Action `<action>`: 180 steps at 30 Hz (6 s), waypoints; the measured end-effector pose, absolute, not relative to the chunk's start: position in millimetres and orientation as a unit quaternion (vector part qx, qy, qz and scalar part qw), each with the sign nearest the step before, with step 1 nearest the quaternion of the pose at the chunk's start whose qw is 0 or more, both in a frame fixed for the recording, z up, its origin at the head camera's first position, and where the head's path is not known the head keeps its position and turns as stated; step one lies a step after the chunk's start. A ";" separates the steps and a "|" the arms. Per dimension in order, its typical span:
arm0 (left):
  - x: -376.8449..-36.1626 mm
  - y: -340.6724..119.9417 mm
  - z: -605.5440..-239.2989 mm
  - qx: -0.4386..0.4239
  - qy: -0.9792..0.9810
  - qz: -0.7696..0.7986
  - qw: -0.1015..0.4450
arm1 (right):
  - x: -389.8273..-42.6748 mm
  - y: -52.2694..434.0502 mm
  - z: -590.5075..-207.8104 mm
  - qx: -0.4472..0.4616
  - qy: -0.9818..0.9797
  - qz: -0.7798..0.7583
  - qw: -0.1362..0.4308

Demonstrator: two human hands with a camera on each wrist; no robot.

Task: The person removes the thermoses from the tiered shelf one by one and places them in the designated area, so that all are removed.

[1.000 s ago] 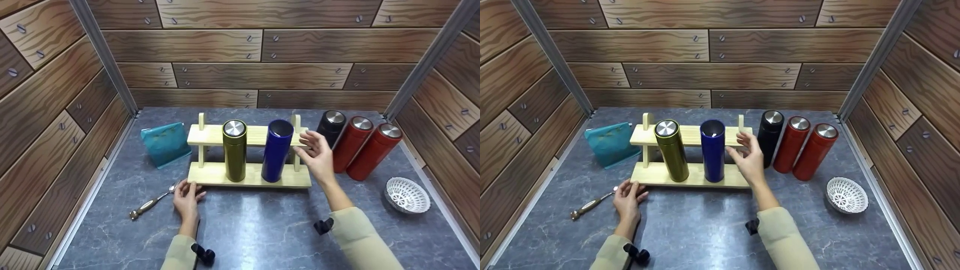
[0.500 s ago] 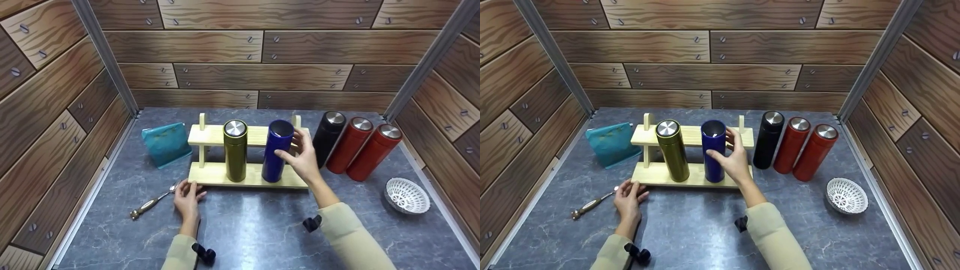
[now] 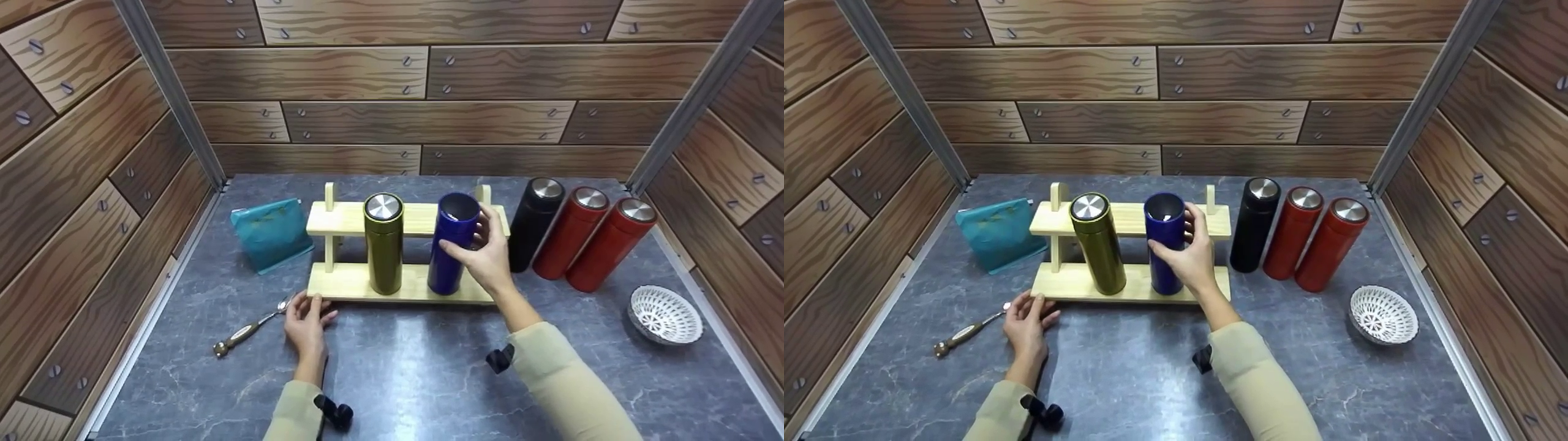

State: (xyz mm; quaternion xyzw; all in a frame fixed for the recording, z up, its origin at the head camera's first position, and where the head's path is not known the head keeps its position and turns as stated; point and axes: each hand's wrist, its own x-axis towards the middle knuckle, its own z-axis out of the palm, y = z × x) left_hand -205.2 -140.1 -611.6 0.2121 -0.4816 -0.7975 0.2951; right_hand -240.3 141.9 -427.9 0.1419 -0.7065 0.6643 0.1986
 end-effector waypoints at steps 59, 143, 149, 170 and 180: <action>-201.6 -137.9 -612.2 0.202 -0.479 -0.801 0.298 | -209.4 256.7 -427.1 0.016 -0.716 0.624 0.312; -203.2 -138.3 -611.9 0.193 -0.469 -0.806 0.304 | -200.8 247.5 -491.0 0.227 -0.623 0.701 0.262; -202.8 -138.1 -613.8 0.202 -0.470 -0.804 0.303 | -205.3 231.0 -489.1 0.239 -0.630 0.696 0.247; -204.9 -137.5 -611.6 0.204 -0.458 -0.811 0.301 | -215.5 166.9 -459.8 0.256 -0.654 0.679 0.213; -205.2 -138.5 -611.1 0.195 -0.457 -0.811 0.310 | -218.2 130.6 -442.7 0.266 -0.674 0.665 0.181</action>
